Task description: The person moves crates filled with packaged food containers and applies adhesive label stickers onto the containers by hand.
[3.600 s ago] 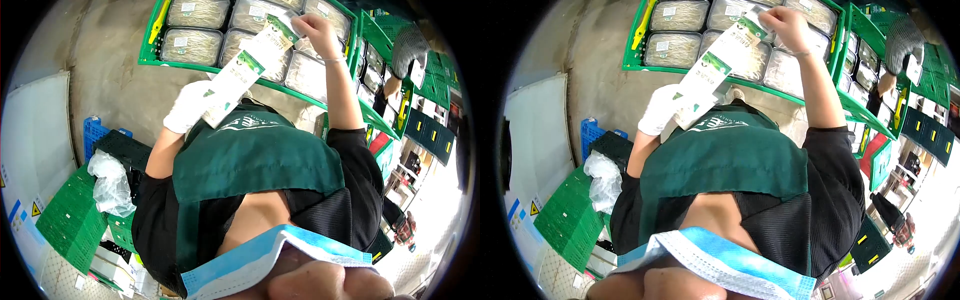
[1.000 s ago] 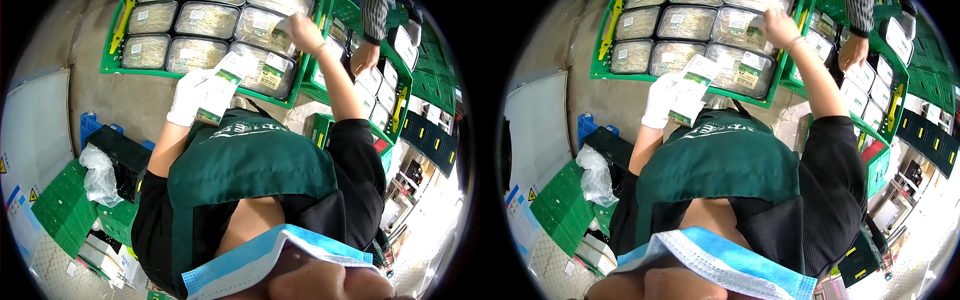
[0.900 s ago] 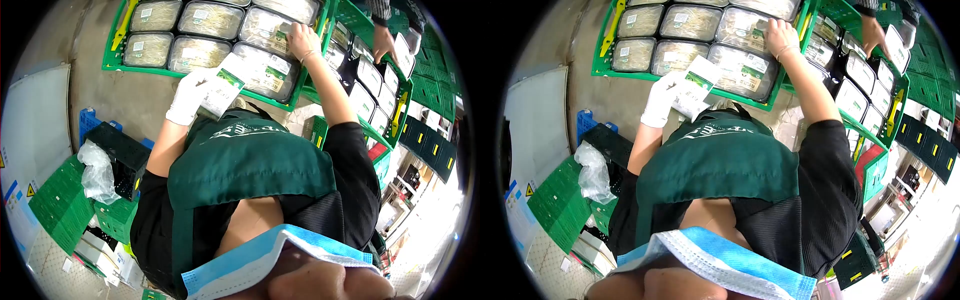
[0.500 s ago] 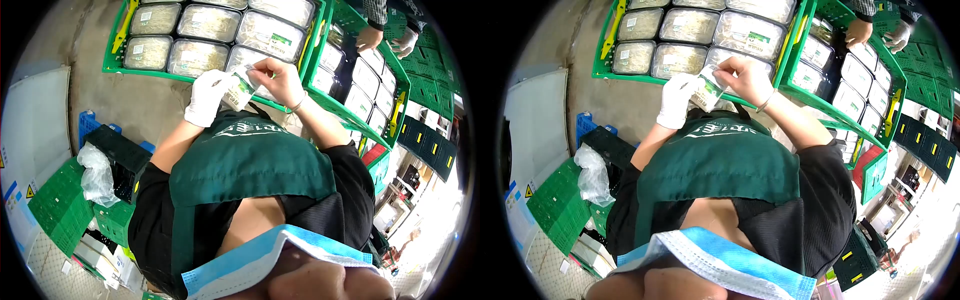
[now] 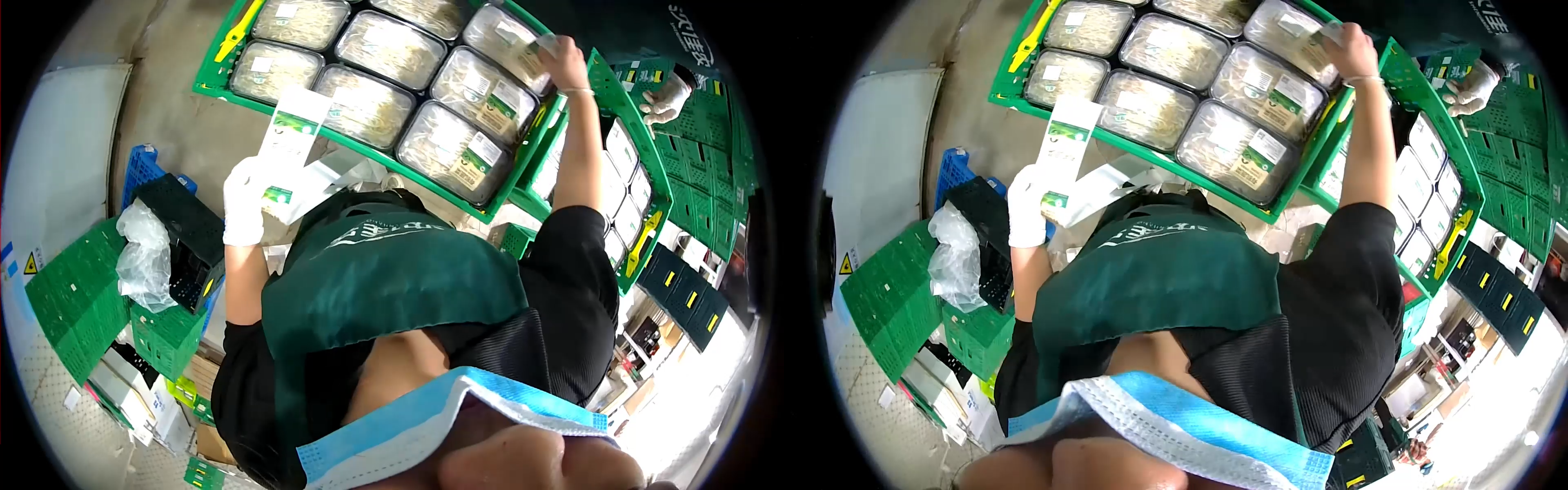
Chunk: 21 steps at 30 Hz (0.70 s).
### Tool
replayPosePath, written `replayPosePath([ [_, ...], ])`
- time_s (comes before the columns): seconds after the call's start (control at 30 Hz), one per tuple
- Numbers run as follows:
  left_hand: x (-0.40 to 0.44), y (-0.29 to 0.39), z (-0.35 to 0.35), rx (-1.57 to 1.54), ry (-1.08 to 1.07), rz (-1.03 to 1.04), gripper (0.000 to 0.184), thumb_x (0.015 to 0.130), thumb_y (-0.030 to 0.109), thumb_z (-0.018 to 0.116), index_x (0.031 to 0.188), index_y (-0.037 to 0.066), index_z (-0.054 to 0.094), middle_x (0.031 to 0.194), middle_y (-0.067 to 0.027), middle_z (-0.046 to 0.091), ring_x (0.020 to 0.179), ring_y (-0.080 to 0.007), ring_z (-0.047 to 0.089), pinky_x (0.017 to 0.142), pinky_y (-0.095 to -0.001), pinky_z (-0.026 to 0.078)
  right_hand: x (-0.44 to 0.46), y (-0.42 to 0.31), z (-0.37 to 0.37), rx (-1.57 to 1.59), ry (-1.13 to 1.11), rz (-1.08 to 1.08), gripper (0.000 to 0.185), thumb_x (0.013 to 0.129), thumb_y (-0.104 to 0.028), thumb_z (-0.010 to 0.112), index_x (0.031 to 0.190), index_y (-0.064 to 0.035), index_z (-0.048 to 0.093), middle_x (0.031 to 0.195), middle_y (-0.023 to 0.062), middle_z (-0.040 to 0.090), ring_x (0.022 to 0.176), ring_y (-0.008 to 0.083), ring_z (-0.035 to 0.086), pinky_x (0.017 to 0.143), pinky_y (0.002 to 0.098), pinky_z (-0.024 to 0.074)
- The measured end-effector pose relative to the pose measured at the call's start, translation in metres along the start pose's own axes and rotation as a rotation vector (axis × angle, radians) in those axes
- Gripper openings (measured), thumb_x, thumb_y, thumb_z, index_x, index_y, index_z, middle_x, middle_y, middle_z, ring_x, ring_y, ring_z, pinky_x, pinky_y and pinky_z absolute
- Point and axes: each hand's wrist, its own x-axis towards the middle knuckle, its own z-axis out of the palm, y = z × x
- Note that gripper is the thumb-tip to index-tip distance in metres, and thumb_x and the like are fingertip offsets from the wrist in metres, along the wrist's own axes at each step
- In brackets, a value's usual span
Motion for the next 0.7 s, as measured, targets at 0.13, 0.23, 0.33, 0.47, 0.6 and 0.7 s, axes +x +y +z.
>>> replayPosePath([
  [0.13,0.020,-0.011,-0.040,0.013,0.088,-0.058,0.016,0.071,0.004,0.056,0.086,-0.002,0.055,0.078,-0.0063,0.057,0.071,-0.0140,0.055,0.064,-0.0241,0.043,0.004,-0.006,0.005,-0.339,-0.137,-0.036,0.044,0.069,-0.034,0.056,0.102,-0.0075,0.044,0.099,0.0139,0.053,0.094,0.0320,0.049,0.077,0.0406,0.0411],
  [0.23,0.042,-0.006,-0.069,0.038,0.025,-0.090,0.019,0.070,0.003,0.056,0.088,-0.003,0.055,0.080,-0.0069,0.057,0.073,-0.0138,0.054,0.065,-0.0242,0.043,-0.011,-0.018,0.020,-0.463,-0.075,0.099,0.058,0.072,-0.039,0.053,0.117,-0.0095,0.034,0.109,0.0151,0.047,0.100,0.0316,0.046,0.082,0.0386,0.0385],
  [0.33,0.062,0.014,-0.076,-0.021,-0.035,-0.041,0.023,0.071,0.004,0.056,0.092,-0.004,0.054,0.085,-0.0081,0.057,0.076,-0.0138,0.054,0.067,-0.0244,0.043,-0.031,-0.092,-0.010,-0.680,0.027,0.314,0.070,0.072,-0.040,0.056,0.126,-0.0122,0.022,0.117,0.0170,0.040,0.101,0.0339,0.043,0.085,0.0356,0.0358],
  [0.47,0.086,0.035,-0.066,-0.003,-0.257,0.044,0.029,0.074,0.006,0.055,0.100,-0.006,0.051,0.092,-0.0095,0.056,0.083,-0.0139,0.053,0.074,-0.0257,0.043,-0.049,-0.282,-0.007,0.758,-0.239,0.054,0.039,0.071,-0.027,0.061,0.103,-0.0053,0.053,0.096,0.0091,0.057,0.090,0.0203,0.053,0.077,0.0307,0.0413],
  [0.6,0.102,0.061,-0.112,0.265,-0.503,-0.046,0.031,0.075,0.005,0.055,0.104,-0.003,0.050,0.096,-0.0080,0.055,0.084,-0.0117,0.052,0.075,-0.0245,0.042,-0.048,-0.419,0.000,0.837,-0.360,-0.236,0.030,0.070,-0.019,0.065,0.090,-0.0015,0.054,0.071,0.0133,0.057,0.063,0.0254,0.057,0.058,0.0309,0.0452],
  [0.7,0.098,0.073,-0.116,0.247,-0.517,-0.038,0.026,0.075,0.004,0.056,0.100,-0.001,0.054,0.091,-0.0051,0.057,0.079,-0.0099,0.052,0.070,-0.0233,0.042,-0.041,-0.456,0.002,0.850,-0.561,-0.340,0.022,0.072,-0.015,0.062,0.089,-0.0033,0.055,0.071,0.0163,0.057,0.063,0.0286,0.057,0.057,0.0318,0.0455],
])
